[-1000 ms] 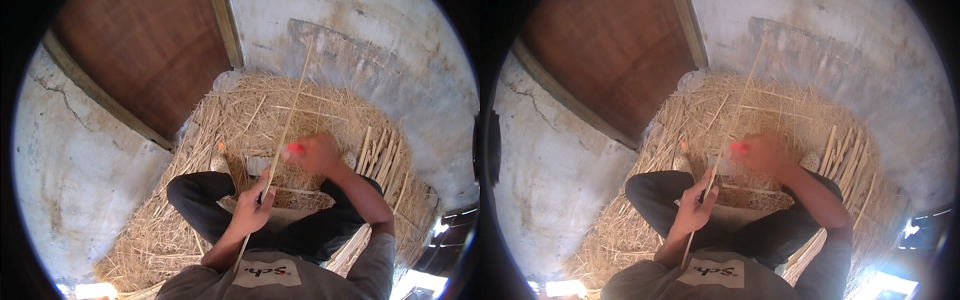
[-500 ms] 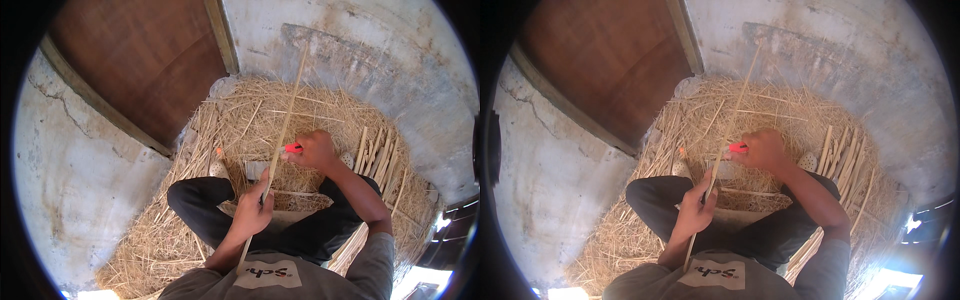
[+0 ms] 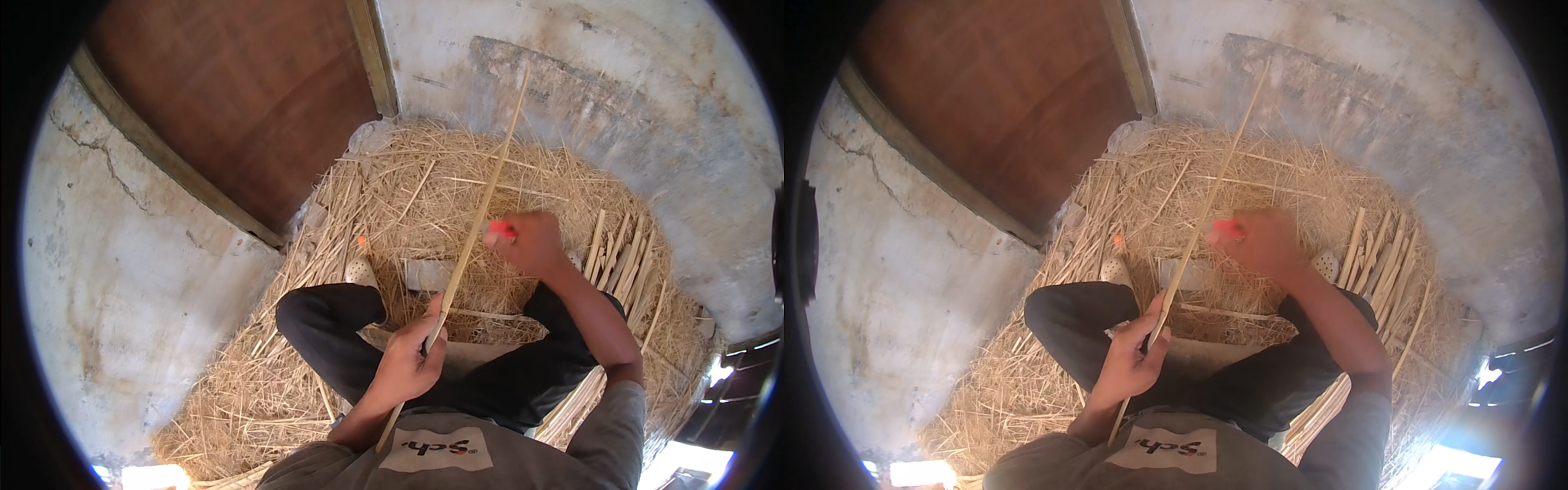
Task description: The person sits cross-legged on a bed of straw and uses a red utility knife to shave a long, thin bamboo stick. They hold the stick with their left hand and scrape the surface with the knife in their right hand, moving along the length of the stick repeatedly.
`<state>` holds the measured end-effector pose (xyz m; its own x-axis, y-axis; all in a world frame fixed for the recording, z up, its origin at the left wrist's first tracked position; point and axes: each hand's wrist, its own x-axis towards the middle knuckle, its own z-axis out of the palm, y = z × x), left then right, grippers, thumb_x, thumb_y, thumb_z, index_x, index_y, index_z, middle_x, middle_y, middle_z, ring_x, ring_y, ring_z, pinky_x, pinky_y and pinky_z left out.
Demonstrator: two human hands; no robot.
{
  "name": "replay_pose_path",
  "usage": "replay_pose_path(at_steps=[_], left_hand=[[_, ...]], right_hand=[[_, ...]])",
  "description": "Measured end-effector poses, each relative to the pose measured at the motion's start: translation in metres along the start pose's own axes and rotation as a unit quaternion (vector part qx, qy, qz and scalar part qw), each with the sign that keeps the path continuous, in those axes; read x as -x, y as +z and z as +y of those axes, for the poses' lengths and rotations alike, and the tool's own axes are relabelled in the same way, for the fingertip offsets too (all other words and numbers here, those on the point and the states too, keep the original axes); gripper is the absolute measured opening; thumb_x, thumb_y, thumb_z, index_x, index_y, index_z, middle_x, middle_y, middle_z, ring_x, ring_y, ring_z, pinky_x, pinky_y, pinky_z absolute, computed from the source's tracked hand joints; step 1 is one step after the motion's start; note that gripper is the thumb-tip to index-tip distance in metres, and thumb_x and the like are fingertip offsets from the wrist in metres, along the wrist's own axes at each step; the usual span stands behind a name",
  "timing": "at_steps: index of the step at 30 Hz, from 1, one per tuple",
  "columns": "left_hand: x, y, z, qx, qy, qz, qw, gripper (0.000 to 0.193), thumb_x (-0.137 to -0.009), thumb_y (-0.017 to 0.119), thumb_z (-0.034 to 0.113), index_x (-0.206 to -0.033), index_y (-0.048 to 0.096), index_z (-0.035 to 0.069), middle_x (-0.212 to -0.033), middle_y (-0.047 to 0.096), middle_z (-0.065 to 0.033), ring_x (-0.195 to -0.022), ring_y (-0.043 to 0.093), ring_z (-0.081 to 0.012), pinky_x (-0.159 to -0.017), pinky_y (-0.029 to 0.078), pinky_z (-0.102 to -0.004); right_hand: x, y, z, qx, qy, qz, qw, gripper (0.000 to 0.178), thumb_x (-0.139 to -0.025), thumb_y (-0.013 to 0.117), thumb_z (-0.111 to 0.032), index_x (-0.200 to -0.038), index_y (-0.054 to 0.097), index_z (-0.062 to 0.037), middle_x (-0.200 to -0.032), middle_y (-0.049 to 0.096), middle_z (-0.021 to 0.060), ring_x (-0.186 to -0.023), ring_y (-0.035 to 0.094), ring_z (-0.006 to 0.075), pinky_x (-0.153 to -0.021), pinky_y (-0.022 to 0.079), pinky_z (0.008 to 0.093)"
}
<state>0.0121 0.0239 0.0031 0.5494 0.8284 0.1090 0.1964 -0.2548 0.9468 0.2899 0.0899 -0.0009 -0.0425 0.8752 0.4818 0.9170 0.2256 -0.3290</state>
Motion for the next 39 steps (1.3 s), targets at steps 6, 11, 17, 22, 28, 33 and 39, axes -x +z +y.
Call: replay_pose_path(at_steps=[6,11,17,22,28,33,39], left_hand=[[0.000,0.000,0.005,0.012,0.004,-0.008,1.000,0.048,-0.089,0.052,-0.004,-0.136,0.044,-0.006,-0.125,0.059,-0.0175,-0.100,0.055,-0.0120,-0.089,0.042,-0.0247],[-0.005,-0.003,0.011,-0.031,-0.006,-0.007,0.999,0.049,-0.088,0.052,-0.005,-0.136,0.044,-0.006,-0.101,0.062,-0.0139,-0.083,0.053,-0.0113,-0.078,0.044,-0.0244],[0.005,-0.010,0.006,-0.032,0.028,-0.030,0.999,0.051,-0.081,0.055,-0.006,-0.132,0.049,-0.003,-0.103,0.064,-0.0224,-0.075,0.064,-0.0263,-0.068,0.049,-0.0310],[0.008,-0.010,0.008,-0.010,0.040,-0.004,0.999,0.047,-0.085,0.053,-0.005,-0.131,0.048,-0.007,-0.070,0.049,-0.0090,-0.065,0.047,-0.0122,-0.064,0.041,-0.0252],[0.041,-0.021,-0.001,-0.008,-0.003,-0.108,0.994,0.052,-0.082,0.053,-0.007,-0.134,0.047,-0.006,-0.075,0.055,-0.0124,-0.067,0.054,-0.0158,-0.065,0.045,-0.0263],[0.064,-0.017,-0.019,0.061,-0.023,-0.094,0.993,0.048,-0.087,0.052,-0.008,-0.134,0.049,-0.002,-0.074,0.054,-0.0042,-0.065,0.050,-0.0111,-0.065,0.042,-0.0232],[0.025,-0.010,-0.025,0.339,-0.241,-0.086,0.905,0.049,-0.095,0.050,0.002,-0.143,0.039,0.006,-0.065,0.043,0.0006,-0.048,0.037,-0.0042,-0.046,0.034,-0.0211]], right_hand=[[0.005,0.005,-0.002,-0.010,0.011,-0.010,1.000,0.067,-0.078,0.060,-0.067,-0.055,0.050,-0.0052,-0.047,0.047,0.0101,-0.042,0.052,0.0287,-0.043,0.041,0.0394],[-0.005,0.000,-0.001,0.023,-0.086,0.034,0.995,0.068,-0.077,0.061,-0.068,-0.054,0.048,-0.0055,-0.046,0.046,0.0098,-0.041,0.052,0.0270,-0.043,0.040,0.0389],[-0.024,-0.006,0.037,0.074,0.086,0.059,0.992,0.064,-0.078,0.063,-0.065,-0.055,0.053,-0.0057,-0.044,0.044,0.0084,-0.039,0.048,0.0265,-0.042,0.039,0.0384],[-0.003,-0.003,0.009,0.054,-0.026,-0.001,0.998,0.060,-0.084,0.058,-0.062,-0.065,0.064,-0.0053,-0.045,0.048,0.0089,-0.039,0.049,0.0255,-0.043,0.040,0.0378],[-0.039,-0.036,0.106,0.087,0.265,0.071,0.958,0.073,-0.088,0.039,-0.071,-0.066,0.063,-0.0057,-0.059,0.057,0.0132,-0.060,0.059,0.0307,-0.058,0.045,0.0431],[-0.020,-0.050,0.144,0.088,0.307,0.098,0.943,0.073,-0.090,0.038,-0.070,-0.062,0.058,-0.0045,-0.054,0.051,0.0122,-0.053,0.053,0.0278,-0.054,0.040,0.0430],[0.015,-0.022,0.048,-0.002,0.167,0.010,0.986,0.053,-0.085,0.058,-0.058,-0.069,0.066,-0.0079,-0.055,0.055,0.0115,-0.050,0.055,0.0276,-0.051,0.044,0.0392]])
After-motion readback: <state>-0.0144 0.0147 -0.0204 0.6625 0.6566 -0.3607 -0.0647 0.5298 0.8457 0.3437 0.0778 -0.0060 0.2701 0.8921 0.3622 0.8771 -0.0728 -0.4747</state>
